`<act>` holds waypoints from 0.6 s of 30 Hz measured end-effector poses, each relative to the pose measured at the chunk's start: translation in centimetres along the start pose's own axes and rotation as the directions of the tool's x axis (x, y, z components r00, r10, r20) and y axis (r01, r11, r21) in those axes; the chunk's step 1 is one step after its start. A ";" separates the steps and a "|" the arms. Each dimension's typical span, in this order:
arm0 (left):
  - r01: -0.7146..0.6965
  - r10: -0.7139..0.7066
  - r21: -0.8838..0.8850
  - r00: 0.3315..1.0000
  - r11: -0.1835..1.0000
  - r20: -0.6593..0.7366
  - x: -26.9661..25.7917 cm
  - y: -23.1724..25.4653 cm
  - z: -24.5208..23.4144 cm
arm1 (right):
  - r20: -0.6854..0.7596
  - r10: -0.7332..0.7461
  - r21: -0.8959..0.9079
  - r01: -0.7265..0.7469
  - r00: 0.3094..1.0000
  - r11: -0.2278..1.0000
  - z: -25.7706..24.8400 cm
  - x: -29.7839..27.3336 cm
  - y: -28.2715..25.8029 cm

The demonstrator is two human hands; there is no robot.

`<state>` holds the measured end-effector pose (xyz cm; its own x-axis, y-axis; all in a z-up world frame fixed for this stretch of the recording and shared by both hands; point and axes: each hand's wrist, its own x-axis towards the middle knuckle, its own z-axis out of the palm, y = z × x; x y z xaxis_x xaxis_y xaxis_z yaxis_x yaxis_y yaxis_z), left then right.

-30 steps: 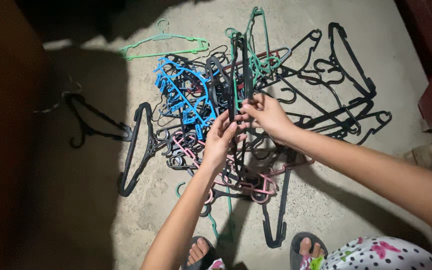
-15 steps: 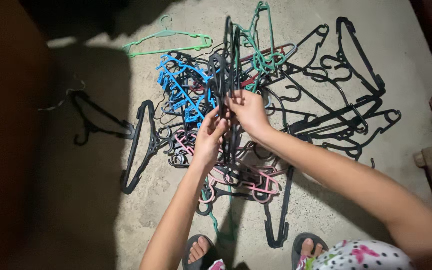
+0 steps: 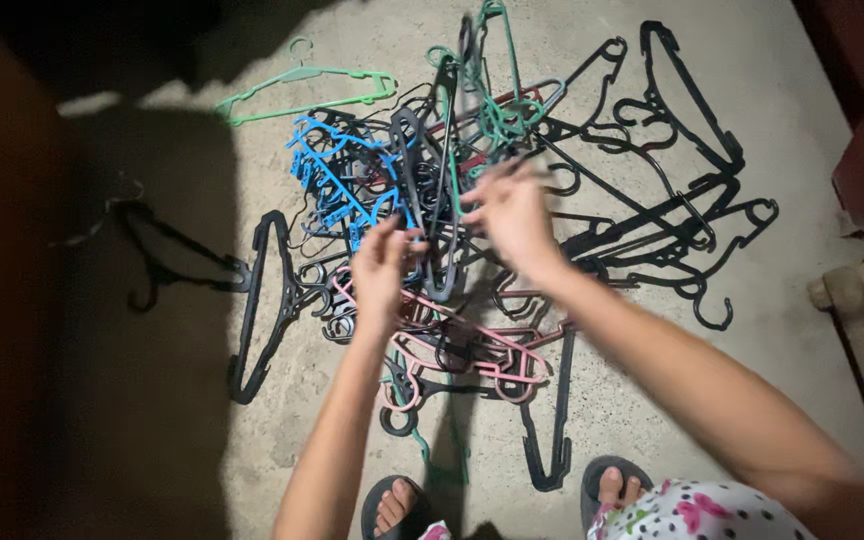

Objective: The person sorts a pile of mixed plastic hangers on the floor, picking them up one by one and stacking them into a neat pile. The hangers are of various colors including black, blue, green, and pink.

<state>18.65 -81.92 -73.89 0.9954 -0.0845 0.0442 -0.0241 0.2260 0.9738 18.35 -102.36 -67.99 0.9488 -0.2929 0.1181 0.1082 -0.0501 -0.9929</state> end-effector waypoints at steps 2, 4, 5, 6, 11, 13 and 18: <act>-0.087 0.096 0.096 0.991 0.992 -0.090 1.1 0.3 -2.7 | -0.024 -0.116 -0.511 0.087 0.993 0.855 -3.7 1.5 -2.5; -0.076 0.090 0.099 0.986 0.992 -0.139 2.1 0.8 -5.1 | -0.272 0.167 -0.218 -0.230 0.948 0.948 -7.6 2.1 -6.0; -0.072 0.087 0.099 0.983 0.992 -0.162 2.6 1.2 -6.0 | -0.212 -0.033 -0.572 -0.096 0.977 0.815 -9.2 1.9 -7.7; -0.059 0.069 0.083 0.990 0.995 -0.120 3.1 1.9 -6.9 | -0.106 -0.300 -0.839 0.077 0.948 0.539 -10.7 1.8 -9.2; 0.070 -0.085 0.089 0.981 0.994 0.177 4.5 6.3 -6.6 | 0.441 -0.359 -0.632 0.569 0.822 0.527 -11.7 2.4 -11.7; 0.192 -0.201 0.061 0.939 0.979 0.278 3.9 7.6 -4.5 | 0.531 -0.498 -0.516 0.728 0.686 0.452 -9.0 2.3 -9.6; 0.324 -0.318 0.061 0.842 0.944 0.435 2.1 9.5 0.4 | 0.507 -0.596 -0.586 0.756 0.622 0.291 -6.2 0.4 -7.0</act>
<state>20.46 -80.39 -64.49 0.8062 -0.5652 -0.1750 0.2945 0.1267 0.9472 16.15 -108.06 -60.88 0.6765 0.3318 0.6575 0.5750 -0.7958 -0.1900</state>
